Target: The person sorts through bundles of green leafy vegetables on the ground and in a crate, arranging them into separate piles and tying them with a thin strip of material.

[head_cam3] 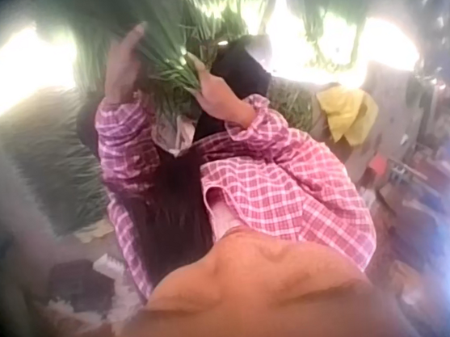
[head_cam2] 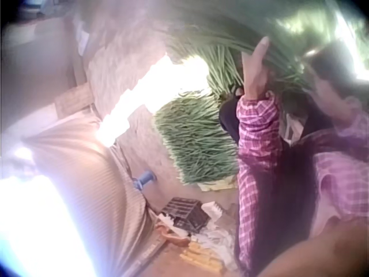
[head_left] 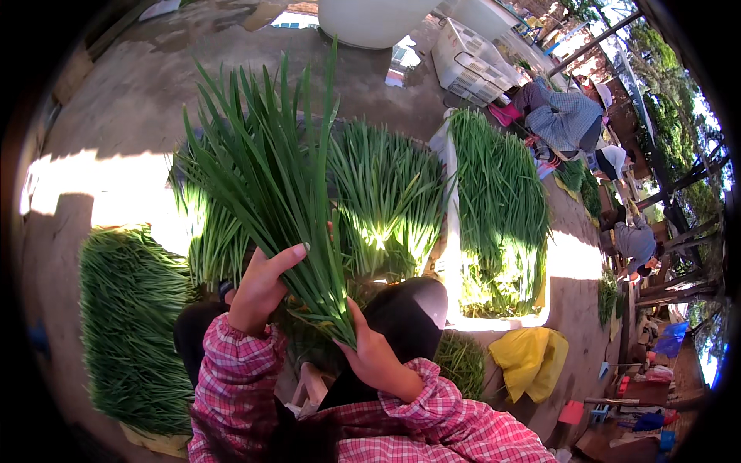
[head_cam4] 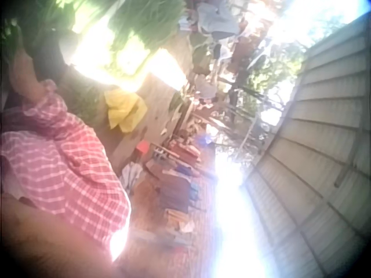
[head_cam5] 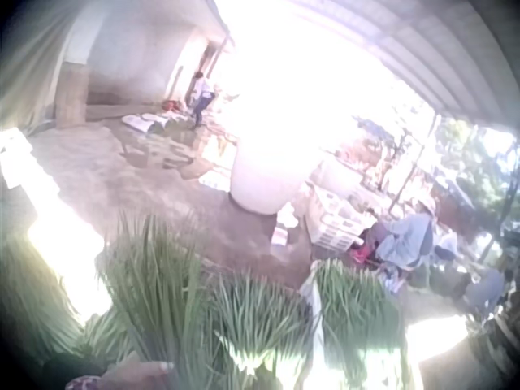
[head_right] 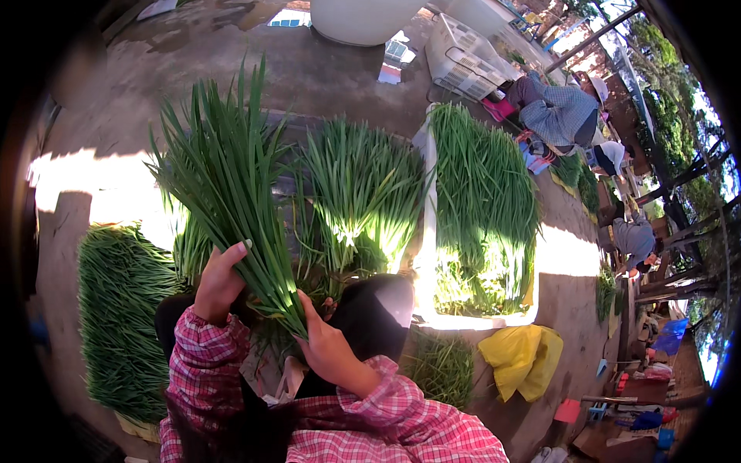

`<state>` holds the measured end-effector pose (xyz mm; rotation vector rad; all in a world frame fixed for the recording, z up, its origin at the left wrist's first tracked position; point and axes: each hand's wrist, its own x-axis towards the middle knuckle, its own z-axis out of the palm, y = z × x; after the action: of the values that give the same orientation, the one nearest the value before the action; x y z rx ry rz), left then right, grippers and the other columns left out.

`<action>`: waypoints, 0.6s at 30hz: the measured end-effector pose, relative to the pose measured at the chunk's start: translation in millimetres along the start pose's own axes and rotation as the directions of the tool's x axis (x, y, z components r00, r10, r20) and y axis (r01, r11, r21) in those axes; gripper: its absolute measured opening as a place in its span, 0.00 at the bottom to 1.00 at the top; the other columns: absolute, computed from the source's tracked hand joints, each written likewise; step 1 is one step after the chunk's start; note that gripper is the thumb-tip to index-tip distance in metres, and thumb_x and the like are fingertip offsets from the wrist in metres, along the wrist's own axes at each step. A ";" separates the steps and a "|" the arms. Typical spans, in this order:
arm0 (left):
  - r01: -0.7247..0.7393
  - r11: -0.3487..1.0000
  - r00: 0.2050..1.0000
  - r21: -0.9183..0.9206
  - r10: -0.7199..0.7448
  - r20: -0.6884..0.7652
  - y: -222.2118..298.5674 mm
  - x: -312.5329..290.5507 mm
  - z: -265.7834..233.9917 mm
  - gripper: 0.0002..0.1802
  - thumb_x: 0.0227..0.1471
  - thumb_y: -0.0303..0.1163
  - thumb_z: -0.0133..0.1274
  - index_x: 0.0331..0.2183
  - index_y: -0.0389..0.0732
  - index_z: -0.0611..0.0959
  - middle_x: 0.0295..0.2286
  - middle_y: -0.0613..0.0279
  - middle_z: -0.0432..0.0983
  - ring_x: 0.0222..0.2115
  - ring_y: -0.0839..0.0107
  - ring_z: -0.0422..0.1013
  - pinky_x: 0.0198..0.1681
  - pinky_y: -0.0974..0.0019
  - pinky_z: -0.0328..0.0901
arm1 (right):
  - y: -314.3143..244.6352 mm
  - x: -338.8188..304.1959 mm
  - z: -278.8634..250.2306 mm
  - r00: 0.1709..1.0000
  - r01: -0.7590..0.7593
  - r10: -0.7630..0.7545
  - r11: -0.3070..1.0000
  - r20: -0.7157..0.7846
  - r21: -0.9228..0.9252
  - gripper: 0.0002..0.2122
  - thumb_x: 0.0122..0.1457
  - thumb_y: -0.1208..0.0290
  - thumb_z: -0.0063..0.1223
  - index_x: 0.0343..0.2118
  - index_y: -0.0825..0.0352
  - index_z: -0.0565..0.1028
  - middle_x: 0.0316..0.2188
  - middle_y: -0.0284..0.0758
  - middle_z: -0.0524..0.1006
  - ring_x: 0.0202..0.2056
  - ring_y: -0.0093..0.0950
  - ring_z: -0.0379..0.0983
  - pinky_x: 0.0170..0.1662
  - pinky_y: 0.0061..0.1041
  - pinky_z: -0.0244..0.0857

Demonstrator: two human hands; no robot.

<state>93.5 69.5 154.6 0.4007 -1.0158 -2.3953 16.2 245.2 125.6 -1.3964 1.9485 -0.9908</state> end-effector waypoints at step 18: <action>-0.037 0.991 0.997 -0.129 0.046 0.067 -19.5 6.6 -16.2 0.35 0.43 0.43 0.47 0.47 0.32 0.57 0.43 0.54 0.59 0.43 0.64 0.59 0.46 0.64 0.56 | -3.1 1.0 0.1 1.000 -0.028 0.027 0.996 0.012 0.085 0.31 0.46 0.79 0.44 0.52 0.68 0.42 0.33 0.52 0.67 0.33 0.47 0.66 0.33 0.35 0.61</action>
<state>88.7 68.0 128.9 0.2487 -0.8862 -2.4357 17.6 243.7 128.0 -1.3213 1.8901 -1.0391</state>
